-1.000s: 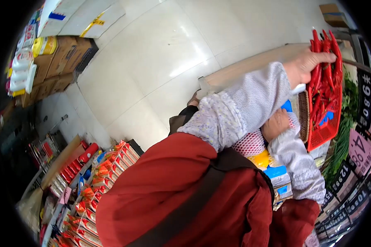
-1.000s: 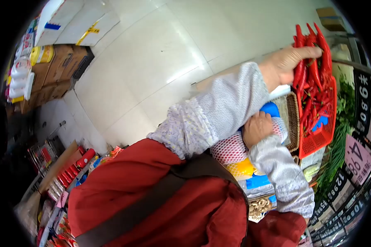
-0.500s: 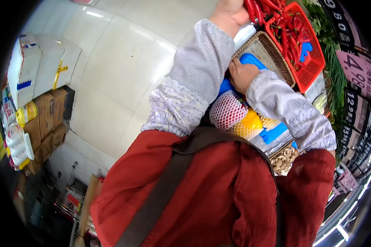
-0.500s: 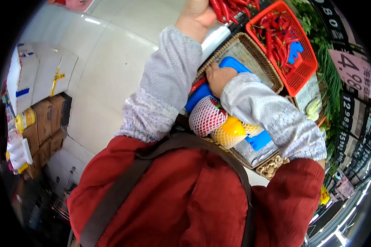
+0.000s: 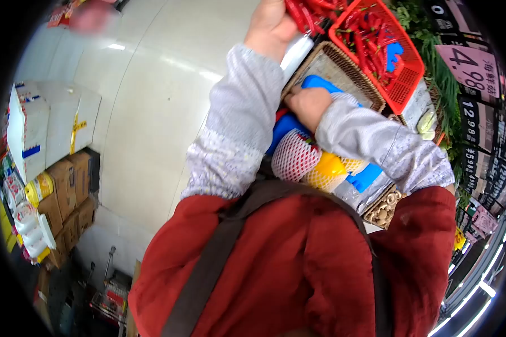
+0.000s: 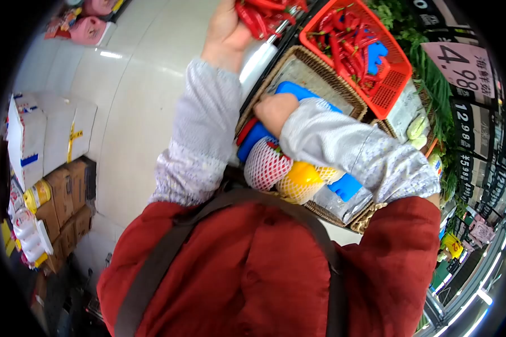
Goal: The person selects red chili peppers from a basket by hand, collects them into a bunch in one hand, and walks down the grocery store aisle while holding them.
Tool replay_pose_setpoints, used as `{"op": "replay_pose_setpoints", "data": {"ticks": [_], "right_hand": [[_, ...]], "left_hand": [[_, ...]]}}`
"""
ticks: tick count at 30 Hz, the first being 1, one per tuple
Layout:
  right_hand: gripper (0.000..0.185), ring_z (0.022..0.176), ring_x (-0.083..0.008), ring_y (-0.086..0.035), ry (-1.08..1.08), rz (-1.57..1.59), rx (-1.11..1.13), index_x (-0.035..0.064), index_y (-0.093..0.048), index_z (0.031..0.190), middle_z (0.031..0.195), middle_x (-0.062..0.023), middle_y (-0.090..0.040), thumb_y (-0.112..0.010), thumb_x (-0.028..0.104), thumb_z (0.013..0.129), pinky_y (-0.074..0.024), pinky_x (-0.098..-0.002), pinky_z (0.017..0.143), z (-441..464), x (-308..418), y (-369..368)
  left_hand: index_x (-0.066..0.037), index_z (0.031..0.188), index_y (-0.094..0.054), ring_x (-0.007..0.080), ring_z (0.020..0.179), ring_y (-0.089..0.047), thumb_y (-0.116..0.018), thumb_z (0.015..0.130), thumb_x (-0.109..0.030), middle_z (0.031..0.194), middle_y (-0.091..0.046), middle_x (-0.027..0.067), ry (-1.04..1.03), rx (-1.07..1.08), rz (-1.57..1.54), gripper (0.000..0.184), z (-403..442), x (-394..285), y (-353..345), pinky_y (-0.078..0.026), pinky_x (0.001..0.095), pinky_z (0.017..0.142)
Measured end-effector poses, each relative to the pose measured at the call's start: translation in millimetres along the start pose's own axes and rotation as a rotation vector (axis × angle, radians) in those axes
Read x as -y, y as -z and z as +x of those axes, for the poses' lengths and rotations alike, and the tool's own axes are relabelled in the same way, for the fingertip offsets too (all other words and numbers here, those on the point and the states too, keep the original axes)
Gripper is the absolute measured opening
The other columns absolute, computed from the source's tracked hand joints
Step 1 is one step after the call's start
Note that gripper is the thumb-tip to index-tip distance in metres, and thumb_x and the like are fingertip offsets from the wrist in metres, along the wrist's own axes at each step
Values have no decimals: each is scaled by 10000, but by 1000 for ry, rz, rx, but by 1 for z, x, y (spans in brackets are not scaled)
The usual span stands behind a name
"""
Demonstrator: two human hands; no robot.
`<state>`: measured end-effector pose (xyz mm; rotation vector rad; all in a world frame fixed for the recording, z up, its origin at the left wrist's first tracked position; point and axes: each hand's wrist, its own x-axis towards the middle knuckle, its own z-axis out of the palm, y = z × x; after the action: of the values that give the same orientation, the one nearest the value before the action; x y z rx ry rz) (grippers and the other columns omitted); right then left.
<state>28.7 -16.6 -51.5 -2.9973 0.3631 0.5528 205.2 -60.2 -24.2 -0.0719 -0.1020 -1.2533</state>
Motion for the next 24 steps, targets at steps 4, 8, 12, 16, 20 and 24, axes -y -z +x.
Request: {"op": "replay_pose_setpoints", "data": {"ticks": [4, 8, 12, 16, 20, 24], "right_hand": [[61, 641, -198, -582, 200, -72, -275, 106, -594, 689, 686, -41, -566, -542, 138, 681, -468, -319, 533, -12, 0, 33], [77, 703, -241, -588, 102, 42, -213, 88, -568, 749, 722, -75, -573, -560, 152, 705, -469, -353, 602, -33, -23, 76], [168, 749, -207, -619, -158, 557, -289, 40, -614, 929, 840, -103, -631, -622, 91, 768, -480, -287, 670, -78, -72, 102], [141, 727, -87, -580, -350, 1251, -670, 14, -599, 945, 818, -32, -621, -603, 85, 823, -473, -222, 663, -138, -119, 95], [172, 863, -184, -600, -341, 1709, -1066, 38, -527, 970, 972, -105, -602, -469, 190, 917, -512, -304, 714, -163, -152, 74], [211, 887, -250, -597, -419, 1881, -1202, 70, -483, 1008, 985, -146, -580, -439, 261, 929, -512, -404, 783, -162, -185, 59]], "left_hand": [[-40, 1143, -486, 246, 1068, -523, -634, 817, -200, 1150, -548, 100, -137, -69, 160, 393, 1, -6, 9, -422, 412, 947], [-47, 1176, -471, 249, 1087, -509, -634, 818, -224, 1180, -531, 105, -134, -95, 206, 431, -1, -6, 6, -414, 405, 960], [-48, 1173, -477, 250, 1091, -504, -638, 814, -235, 1181, -530, 105, -139, -144, 216, 436, -5, -6, 9, -412, 406, 961], [-47, 1187, -466, 249, 1093, -506, -650, 805, -230, 1187, -527, 109, -146, -130, 232, 462, -6, -1, -3, -415, 407, 957], [-50, 1216, -457, 271, 1130, -473, -640, 807, -260, 1229, -501, 107, -164, -185, 276, 495, -6, -1, 0, -373, 449, 990], [-64, 1260, -414, 307, 1177, -416, -662, 786, -252, 1295, -432, 117, -169, -192, 294, 567, -5, -2, 1, -324, 532, 1000]]}}
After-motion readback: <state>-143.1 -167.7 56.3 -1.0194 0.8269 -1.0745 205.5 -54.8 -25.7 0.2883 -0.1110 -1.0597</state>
